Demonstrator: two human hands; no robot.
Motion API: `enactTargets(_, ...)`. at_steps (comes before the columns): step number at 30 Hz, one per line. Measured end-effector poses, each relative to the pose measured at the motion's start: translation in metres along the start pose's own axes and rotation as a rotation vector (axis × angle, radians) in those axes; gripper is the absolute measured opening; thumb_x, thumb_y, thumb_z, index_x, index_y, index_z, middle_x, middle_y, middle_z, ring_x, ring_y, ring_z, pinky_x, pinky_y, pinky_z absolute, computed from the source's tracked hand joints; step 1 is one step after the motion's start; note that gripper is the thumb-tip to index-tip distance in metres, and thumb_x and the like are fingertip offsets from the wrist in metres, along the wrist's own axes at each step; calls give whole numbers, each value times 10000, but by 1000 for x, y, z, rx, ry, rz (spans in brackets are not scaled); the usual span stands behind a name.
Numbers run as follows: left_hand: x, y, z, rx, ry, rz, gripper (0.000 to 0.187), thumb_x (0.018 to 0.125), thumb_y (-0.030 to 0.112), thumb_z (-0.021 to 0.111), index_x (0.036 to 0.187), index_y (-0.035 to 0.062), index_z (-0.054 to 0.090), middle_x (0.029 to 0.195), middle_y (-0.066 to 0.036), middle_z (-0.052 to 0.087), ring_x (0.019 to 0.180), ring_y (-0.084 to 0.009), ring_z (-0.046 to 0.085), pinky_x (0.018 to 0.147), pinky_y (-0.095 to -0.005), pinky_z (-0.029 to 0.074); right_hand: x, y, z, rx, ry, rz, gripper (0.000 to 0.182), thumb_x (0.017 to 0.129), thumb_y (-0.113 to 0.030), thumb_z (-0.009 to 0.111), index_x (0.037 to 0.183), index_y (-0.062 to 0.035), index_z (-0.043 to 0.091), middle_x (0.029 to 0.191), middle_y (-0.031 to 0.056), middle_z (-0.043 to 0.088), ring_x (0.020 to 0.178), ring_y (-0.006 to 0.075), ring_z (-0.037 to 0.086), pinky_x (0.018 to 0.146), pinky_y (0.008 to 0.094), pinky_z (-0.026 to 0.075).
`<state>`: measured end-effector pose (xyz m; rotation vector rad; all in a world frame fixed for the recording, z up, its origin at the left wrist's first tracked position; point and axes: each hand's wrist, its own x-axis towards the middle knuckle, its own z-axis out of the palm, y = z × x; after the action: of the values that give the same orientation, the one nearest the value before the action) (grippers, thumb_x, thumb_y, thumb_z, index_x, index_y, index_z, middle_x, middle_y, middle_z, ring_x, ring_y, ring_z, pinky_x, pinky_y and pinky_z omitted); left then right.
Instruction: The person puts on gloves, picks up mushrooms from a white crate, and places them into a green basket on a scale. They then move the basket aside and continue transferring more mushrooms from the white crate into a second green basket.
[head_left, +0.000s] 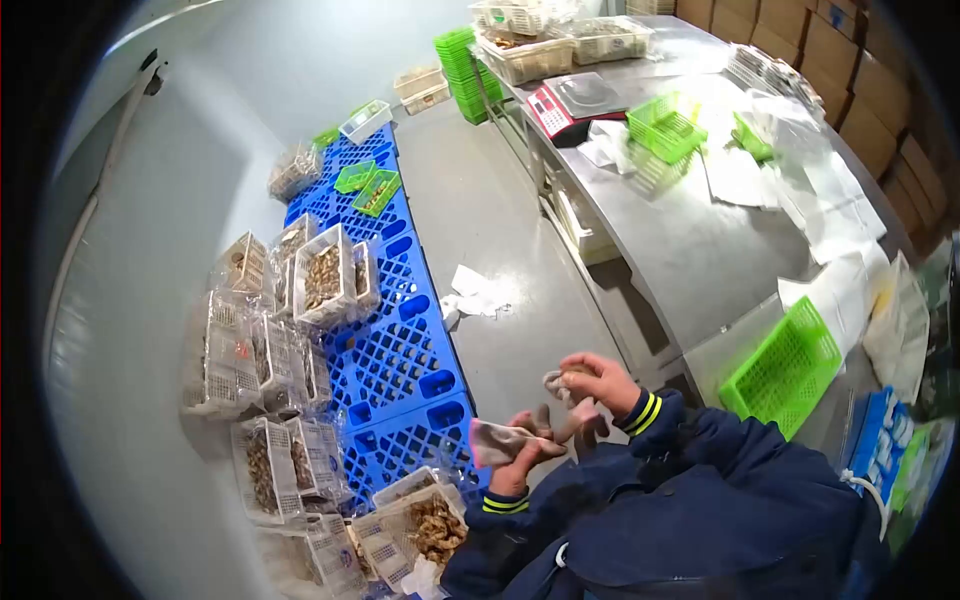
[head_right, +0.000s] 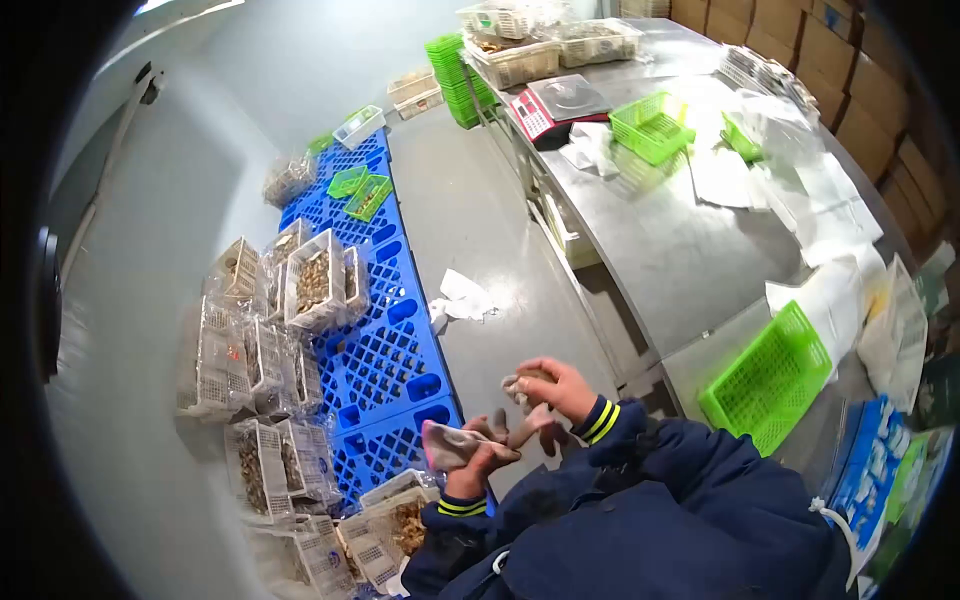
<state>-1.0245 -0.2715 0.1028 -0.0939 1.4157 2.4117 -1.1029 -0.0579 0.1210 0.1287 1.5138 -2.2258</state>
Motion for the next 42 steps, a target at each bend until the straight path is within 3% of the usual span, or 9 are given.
enactTargets(6, 152, 70, -56, -95, 48, 21, 579, 939, 463, 476, 1285, 1, 428, 1236, -111, 509, 1073, -237, 547, 956, -398, 443, 156, -110, -15, 108, 30, -58, 343, 908, -170, 572, 1206, -10, 512, 1033, 89, 610, 926, 156, 593, 806, 297, 486)
enactTargets(14, 398, 171, -118, 259, 122, -26, 337, 888, 156, 532, 1191, 7, 526, 1028, -102, 639, 816, -125, 607, 543, -206, 402, 382, -201, -75, -36, 3, -17, 304, 874, -129, 600, 1150, -10, 559, 1003, 53, 618, 910, 103, 577, 817, 241, 453)
enactTargets(20, 581, 261, -110, 131, 41, 34, 420, 824, 22, 573, 1218, 53, 432, 1119, -166, 558, 961, -259, 602, 797, -401, 535, 470, -312, -142, 95, 302, -224, 284, 945, -206, 496, 1104, 20, 562, 822, 14, 587, 754, 85, 556, 778, 214, 438)
enactTargets(23, 684, 283, -132, 145, -42, 62, 218, 821, 11, 596, 1019, 50, 513, 1112, -147, 547, 953, -254, 584, 809, -404, 524, 535, -333, -189, 126, 304, -299, 322, 981, -230, 412, 1039, 45, 569, 556, -83, 315, 527, 13, 317, 634, 167, 343)
enactTargets(26, 773, 299, -136, 78, -78, 10, 210, 874, 152, 627, 1011, 12, 551, 956, -121, 592, 832, -236, 610, 767, -374, 533, 605, -377, -253, 44, 299, -376, 341, 979, -294, 435, 1039, 13, 571, 626, -22, 473, 564, 58, 453, 642, 207, 451)
enactTargets(28, 820, 317, -134, 110, -12, -103, 295, 900, 264, 614, 1006, -6, 563, 907, -110, 605, 811, -234, 614, 748, -367, 532, 651, -417, -267, 205, 505, -343, 282, 954, -224, 481, 1019, 17, 611, 951, 67, 626, 884, 140, 587, 838, 269, 451)
enactTargets(33, 928, 369, -140, 95, -13, 11, 443, 960, 482, 413, 797, 77, 488, 964, -112, 575, 828, -247, 591, 759, -408, 515, 752, -481, -347, -134, 710, -550, 247, 932, -196, 528, 999, 19, 631, 944, 35, 623, 882, 102, 566, 797, 233, 443)
enactTargets(39, 1113, 429, -164, 131, -36, -77, 225, 932, 258, 520, 1024, 54, 506, 921, -103, 601, 811, -241, 600, 733, -396, 520, 818, -469, -484, -1068, 1418, -378, 343, 863, -215, 621, 1128, 3, 595, 971, 72, 655, 868, 158, 603, 767, 271, 475)
enactTargets(42, 1209, 466, -172, 154, -82, -71, 366, 871, 153, 583, 1173, 7, 436, 864, -125, 621, 772, -223, 607, 678, -353, 518, 826, -485, -493, -665, 1480, -552, 396, 865, -198, 630, 1199, -3, 545, 988, 107, 651, 864, 176, 615, 764, 280, 494)
